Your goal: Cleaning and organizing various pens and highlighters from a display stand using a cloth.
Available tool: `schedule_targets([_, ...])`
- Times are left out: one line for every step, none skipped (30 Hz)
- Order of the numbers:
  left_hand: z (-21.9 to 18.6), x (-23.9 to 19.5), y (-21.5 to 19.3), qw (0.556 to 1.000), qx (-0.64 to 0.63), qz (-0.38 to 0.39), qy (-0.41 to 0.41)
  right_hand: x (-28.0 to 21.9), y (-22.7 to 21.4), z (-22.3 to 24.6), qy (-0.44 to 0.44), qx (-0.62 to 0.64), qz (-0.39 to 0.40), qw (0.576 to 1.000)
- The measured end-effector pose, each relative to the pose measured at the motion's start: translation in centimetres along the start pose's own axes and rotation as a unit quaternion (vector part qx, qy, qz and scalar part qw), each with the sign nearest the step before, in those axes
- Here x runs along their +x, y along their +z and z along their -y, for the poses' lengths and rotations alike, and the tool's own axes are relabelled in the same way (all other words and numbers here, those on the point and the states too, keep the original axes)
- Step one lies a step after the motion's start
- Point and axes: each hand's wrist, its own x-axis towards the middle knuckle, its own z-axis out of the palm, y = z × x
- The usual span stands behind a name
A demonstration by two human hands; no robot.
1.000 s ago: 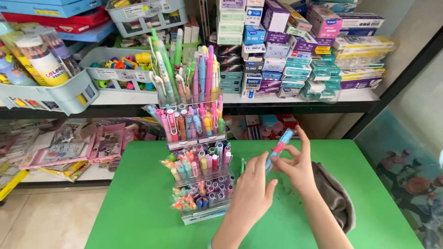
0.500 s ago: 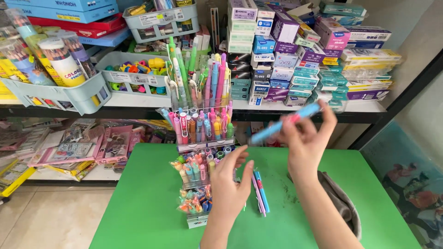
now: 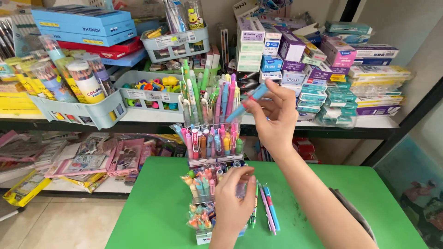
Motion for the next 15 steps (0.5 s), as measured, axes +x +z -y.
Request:
schedule_targets([0.1, -0.1, 0.1, 1.000, -0.001, 0.000, -0.003, 0.2, 0.1, 0.4, 0.002, -0.001, 0.002, 1.000])
schedule_targets([0.3, -0.1, 0.3, 1.000, -0.008, 0.000, 0.002, 0.4, 0.2, 0.7, -0.010, -0.030, 0.028, 0.999])
schedule_targets([0.4, -0.2, 0.4, 1.000, -0.014, 0.002, 0.007, 0.5, 0.3, 1.0, -0.023, -0.059, 0.052, 0.997])
schedule_targets([0.5, -0.4, 0.6, 1.000, -0.013, 0.004, 0.004, 0.8, 0.4, 1.7, -0.020, -0.059, 0.052, 0.997])
schedule_targets([0.5, -0.4, 0.7, 1.000, -0.009, 0.007, 0.007, 1.3, 0.7, 2.3, -0.027, -0.106, 0.079, 0.991])
schedule_targets([0.5, -0.3, 0.8, 1.000, -0.005, 0.011, 0.010, 1.8, 0.9, 2.9, -0.033, -0.152, 0.106, 0.982])
schedule_targets([0.5, -0.4, 0.7, 1.000, -0.005, 0.011, 0.012, 2.0, 1.0, 2.9, -0.035, -0.152, 0.105, 0.982])
schedule_targets([0.5, -0.4, 0.7, 1.000, -0.011, 0.008, 0.019, 2.2, 1.0, 2.9, -0.022, -0.177, 0.138, 0.974])
schedule_targets([0.5, -0.4, 0.7, 0.999, -0.018, 0.006, 0.025, 2.4, 1.0, 2.9, -0.010, -0.203, 0.171, 0.964])
schedule_targets([0.4, -0.3, 0.7, 0.999, -0.018, 0.007, 0.027, 2.3, 1.1, 2.8, -0.011, -0.204, 0.169, 0.964])
schedule_targets([0.4, -0.2, 0.7, 1.000, -0.010, 0.006, 0.014, 2.0, 1.0, 2.6, 0.004, -0.212, 0.191, 0.958])
schedule_targets([0.4, -0.2, 0.6, 1.000, -0.002, 0.004, 0.000, 1.8, 1.0, 2.5, 0.018, -0.219, 0.214, 0.952])
schedule_targets([0.4, -0.2, 0.5, 1.000, -0.003, 0.006, 0.002, 1.4, 0.9, 2.3, 0.017, -0.220, 0.211, 0.952])
schedule_targets([0.4, -0.1, 0.4, 1.000, -0.003, 0.006, 0.008, 1.1, 0.8, 2.1, -0.010, -0.227, 0.198, 0.954])
schedule_targets([0.5, -0.1, 0.3, 1.000, -0.004, 0.003, 0.012, 0.7, 0.8, 1.9, -0.037, -0.232, 0.188, 0.954])
